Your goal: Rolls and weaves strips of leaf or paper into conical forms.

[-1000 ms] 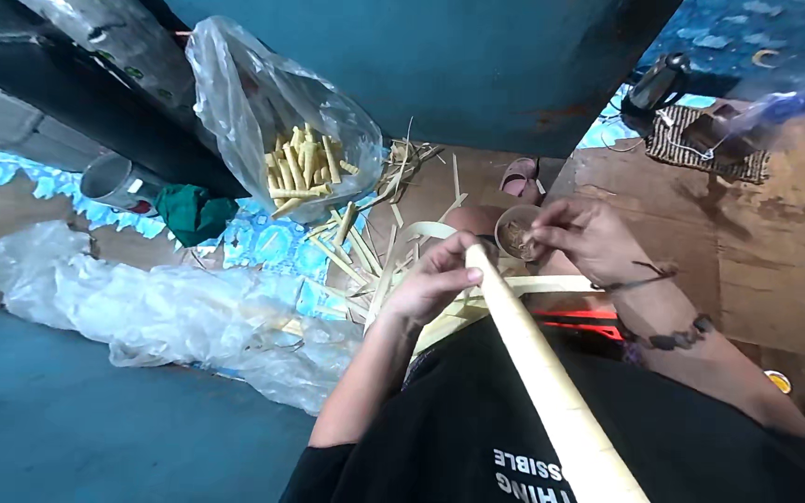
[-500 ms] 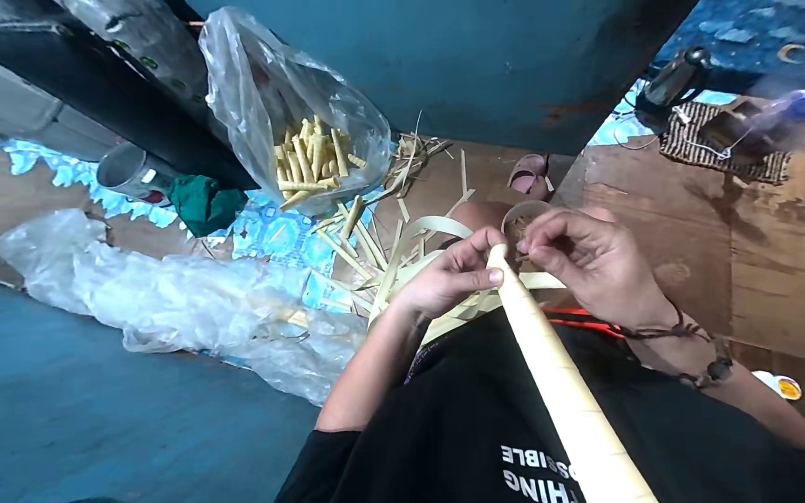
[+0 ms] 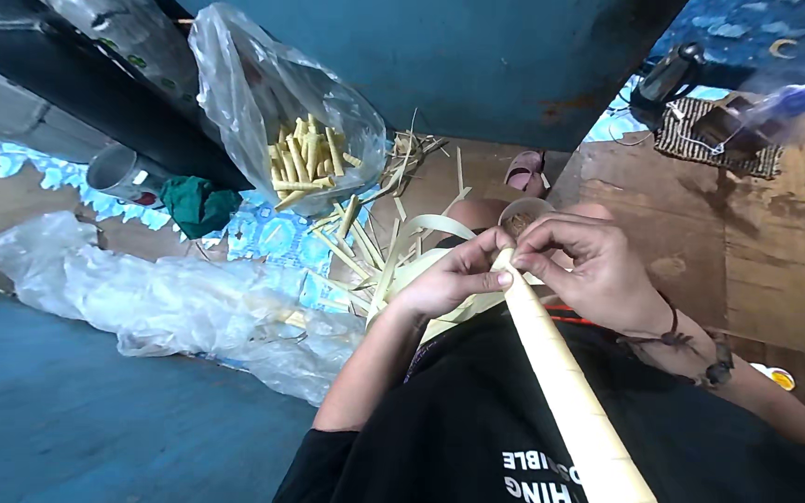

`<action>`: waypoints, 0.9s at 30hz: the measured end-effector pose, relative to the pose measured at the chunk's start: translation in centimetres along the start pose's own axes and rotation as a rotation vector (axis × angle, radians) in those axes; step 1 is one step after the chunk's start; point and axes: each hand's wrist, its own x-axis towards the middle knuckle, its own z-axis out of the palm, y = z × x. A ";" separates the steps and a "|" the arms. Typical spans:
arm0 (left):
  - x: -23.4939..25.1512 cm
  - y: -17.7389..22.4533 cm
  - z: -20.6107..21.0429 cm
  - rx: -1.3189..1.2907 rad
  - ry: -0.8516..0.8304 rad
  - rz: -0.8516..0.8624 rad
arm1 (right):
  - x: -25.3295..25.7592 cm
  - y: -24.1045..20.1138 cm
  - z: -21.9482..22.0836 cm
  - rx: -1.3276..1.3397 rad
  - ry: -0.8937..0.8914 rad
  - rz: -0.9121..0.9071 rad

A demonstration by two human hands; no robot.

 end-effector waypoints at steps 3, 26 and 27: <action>-0.1 -0.3 -0.2 -0.004 0.046 -0.010 | -0.3 1.0 -0.1 0.138 0.021 0.032; -0.5 1.3 -0.3 -0.013 0.793 0.083 | -5.1 5.6 -2.4 -0.277 -0.342 0.416; -0.1 1.0 0.1 -0.029 0.778 0.086 | -4.6 5.3 -1.7 -0.354 -0.209 0.301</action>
